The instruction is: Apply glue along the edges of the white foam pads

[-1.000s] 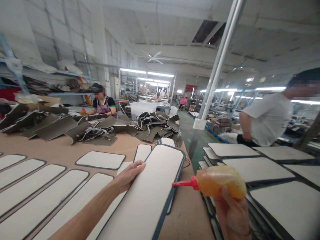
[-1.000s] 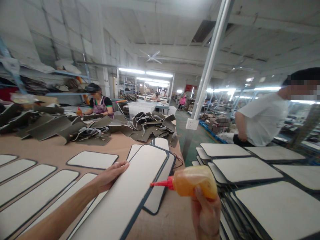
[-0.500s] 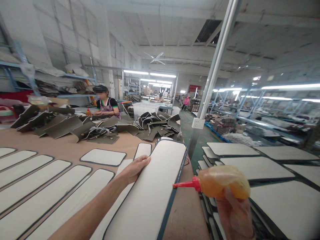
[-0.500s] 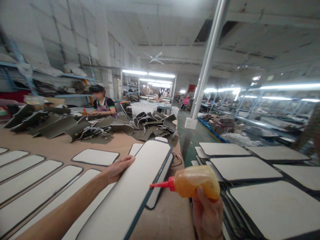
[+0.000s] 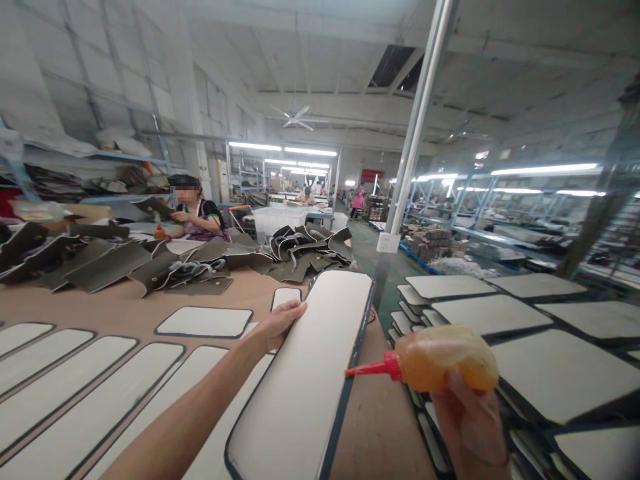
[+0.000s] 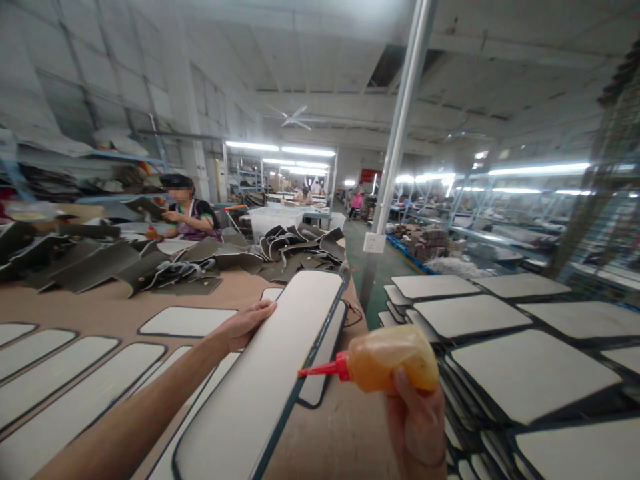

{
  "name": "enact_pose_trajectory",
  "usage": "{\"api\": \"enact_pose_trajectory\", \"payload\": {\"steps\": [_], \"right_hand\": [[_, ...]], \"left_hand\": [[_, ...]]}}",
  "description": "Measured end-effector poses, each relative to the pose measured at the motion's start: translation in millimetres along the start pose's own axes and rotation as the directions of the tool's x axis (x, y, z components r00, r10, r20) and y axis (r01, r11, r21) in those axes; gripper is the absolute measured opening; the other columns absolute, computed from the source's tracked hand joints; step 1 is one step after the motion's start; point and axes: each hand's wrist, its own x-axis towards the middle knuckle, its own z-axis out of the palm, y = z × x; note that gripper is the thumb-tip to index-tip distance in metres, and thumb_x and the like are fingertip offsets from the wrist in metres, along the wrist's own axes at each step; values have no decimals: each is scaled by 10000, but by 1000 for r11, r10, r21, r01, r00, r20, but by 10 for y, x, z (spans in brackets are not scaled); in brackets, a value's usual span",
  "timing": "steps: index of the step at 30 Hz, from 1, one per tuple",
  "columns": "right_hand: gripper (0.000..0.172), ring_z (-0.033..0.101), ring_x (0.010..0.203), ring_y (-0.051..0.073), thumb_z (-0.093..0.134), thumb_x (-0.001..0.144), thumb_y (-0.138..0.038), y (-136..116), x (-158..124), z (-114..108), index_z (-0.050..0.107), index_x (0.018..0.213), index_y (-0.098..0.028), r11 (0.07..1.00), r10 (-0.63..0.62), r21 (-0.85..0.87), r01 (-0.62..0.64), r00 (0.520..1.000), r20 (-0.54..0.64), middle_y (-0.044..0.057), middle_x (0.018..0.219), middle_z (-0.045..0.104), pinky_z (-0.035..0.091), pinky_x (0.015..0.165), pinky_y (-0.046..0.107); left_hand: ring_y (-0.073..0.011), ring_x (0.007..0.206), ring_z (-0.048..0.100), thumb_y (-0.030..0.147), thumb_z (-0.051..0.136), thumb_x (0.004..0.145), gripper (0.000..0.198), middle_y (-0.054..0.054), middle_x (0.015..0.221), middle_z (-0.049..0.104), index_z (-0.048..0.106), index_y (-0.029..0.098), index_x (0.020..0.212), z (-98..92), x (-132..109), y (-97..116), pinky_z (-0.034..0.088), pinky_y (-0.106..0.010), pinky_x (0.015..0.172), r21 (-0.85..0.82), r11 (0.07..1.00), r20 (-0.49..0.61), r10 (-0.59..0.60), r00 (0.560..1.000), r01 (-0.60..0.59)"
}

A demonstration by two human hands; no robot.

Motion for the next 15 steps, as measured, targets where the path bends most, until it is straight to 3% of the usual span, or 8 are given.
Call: {"api": "enact_pose_trajectory", "payload": {"steps": [6, 15], "right_hand": [[395, 638, 754, 199, 767, 584, -259, -6, -250, 134, 670, 965, -224, 1000, -27, 8, 27, 998, -63, 53, 844, 691, 522, 683, 311], [298, 638, 699, 196, 791, 552, -336, 9, -571, 261, 698, 798, -197, 997, -35, -66, 28, 994, -105, 62, 766, 687, 519, 645, 288]], "left_hand": [[-97, 468, 529, 356, 779, 599, 363, 33, 562, 578, 485, 167, 699, -113, -34, 70, 378, -180, 420, 15, 1000, 19, -14, 1000, 14], [-117, 474, 562, 274, 715, 696, 231, 9, 581, 608, 516, 157, 698, -258, -21, 101, 450, -220, 469, 3, 999, 52, -33, 998, 33]]}}
